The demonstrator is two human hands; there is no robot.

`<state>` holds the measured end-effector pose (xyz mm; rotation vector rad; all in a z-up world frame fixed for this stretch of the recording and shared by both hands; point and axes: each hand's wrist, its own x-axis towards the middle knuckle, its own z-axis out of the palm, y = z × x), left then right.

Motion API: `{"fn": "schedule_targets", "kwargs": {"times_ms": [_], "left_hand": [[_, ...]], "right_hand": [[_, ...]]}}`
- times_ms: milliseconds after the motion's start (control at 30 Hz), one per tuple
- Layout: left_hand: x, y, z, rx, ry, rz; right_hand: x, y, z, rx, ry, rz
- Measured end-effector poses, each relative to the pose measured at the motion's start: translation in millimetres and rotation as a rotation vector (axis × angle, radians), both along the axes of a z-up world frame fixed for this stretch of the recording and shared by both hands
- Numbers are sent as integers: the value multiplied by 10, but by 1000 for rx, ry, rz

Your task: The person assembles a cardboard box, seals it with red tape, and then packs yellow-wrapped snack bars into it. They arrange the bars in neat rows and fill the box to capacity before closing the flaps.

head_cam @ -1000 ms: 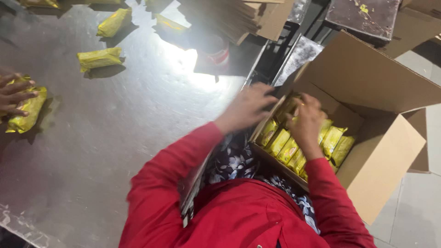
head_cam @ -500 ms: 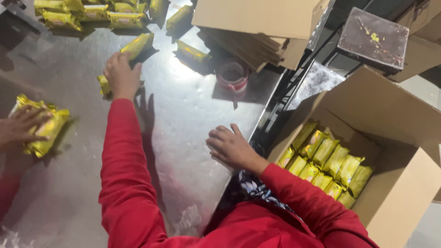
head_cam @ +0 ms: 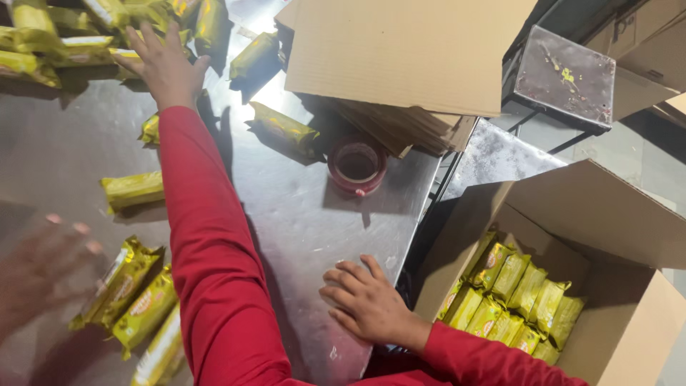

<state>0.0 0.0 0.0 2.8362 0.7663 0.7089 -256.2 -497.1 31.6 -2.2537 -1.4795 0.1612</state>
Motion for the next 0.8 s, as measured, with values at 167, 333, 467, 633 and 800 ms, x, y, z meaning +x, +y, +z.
{"fn": "schedule_targets", "kwargs": {"times_ms": [167, 333, 467, 633, 800], "left_hand": [[375, 253, -192, 65, 24, 33], [314, 399, -280, 34, 67, 12], [320, 397, -347, -67, 81, 14], [273, 348, -344, -100, 162, -14], [-69, 124, -253, -141, 191, -143]], "right_hand": [[29, 5, 7, -1, 46, 6], [59, -11, -18, 6, 80, 18], [89, 0, -6, 6, 84, 32], [68, 10, 9, 6, 70, 3], [35, 0, -3, 30, 73, -11]]}}
